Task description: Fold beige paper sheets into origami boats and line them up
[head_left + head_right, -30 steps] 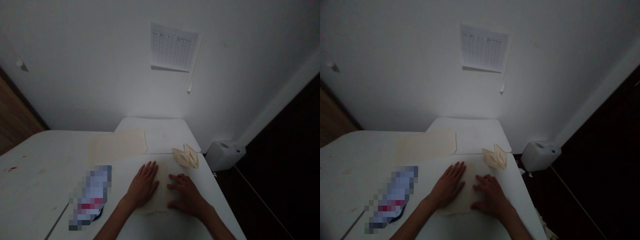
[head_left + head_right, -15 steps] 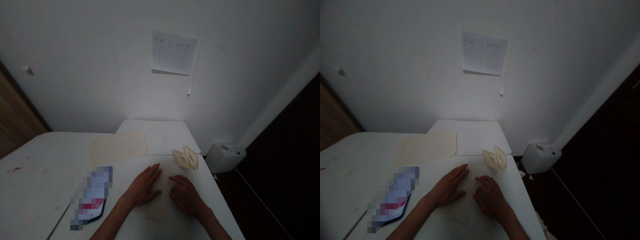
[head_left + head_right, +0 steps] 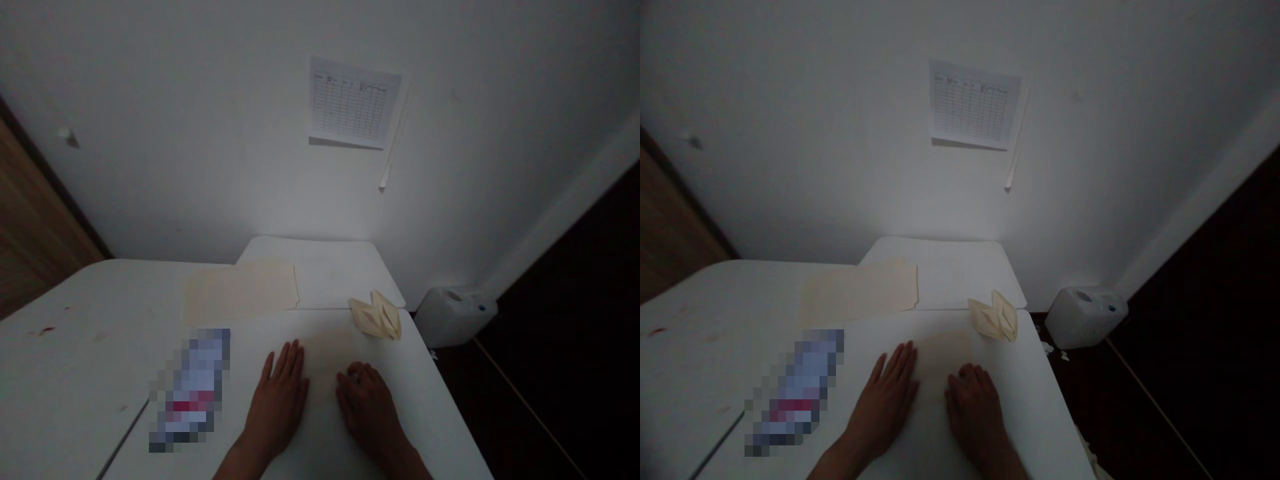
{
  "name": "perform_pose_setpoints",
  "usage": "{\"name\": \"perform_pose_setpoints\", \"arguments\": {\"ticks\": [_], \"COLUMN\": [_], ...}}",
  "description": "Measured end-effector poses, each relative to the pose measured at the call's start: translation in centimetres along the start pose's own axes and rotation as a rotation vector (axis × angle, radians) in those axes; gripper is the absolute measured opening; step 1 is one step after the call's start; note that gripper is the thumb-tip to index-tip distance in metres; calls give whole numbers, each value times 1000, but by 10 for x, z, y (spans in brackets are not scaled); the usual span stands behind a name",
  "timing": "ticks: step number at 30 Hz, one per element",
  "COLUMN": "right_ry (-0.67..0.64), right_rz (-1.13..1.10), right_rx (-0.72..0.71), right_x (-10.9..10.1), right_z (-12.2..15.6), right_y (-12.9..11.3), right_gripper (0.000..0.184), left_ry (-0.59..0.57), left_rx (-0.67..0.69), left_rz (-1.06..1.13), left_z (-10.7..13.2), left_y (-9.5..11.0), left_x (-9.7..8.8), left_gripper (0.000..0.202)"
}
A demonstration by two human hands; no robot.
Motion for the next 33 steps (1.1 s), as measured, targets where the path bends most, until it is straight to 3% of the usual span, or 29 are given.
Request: {"name": "perform_pose_setpoints", "arguments": {"ticks": [5, 11, 24, 33], "right_ry": [9, -123, -153, -135], "right_rz": [-78, -112, -36, -1], "right_rx": [-63, -212, -42, -9], "right_x": [4, 29, 25, 28], "right_z": [-26, -42, -40, -39], "right_y": [-13, -29, 10, 13], "right_gripper": [36, 52, 55, 61], "left_ry": [-17, -3, -2, 45], "left_rx": [24, 27, 2, -8], "left_rz": [-42, -50, -73, -23], "left_z": [0, 1, 2, 3], "left_y": [0, -2, -2, -17], "left_x": [4, 6, -1, -10], "left_gripper": [57, 58, 57, 76]}}
Point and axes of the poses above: each hand's wrist, its own z-axis away from the middle knuckle, its own x-axis out of the palm, y = z × x, the point moved 7 cm from there along -z, towards the middle knuckle, and after that the axes turned 8 degrees about -x, right-handed, at the moved point
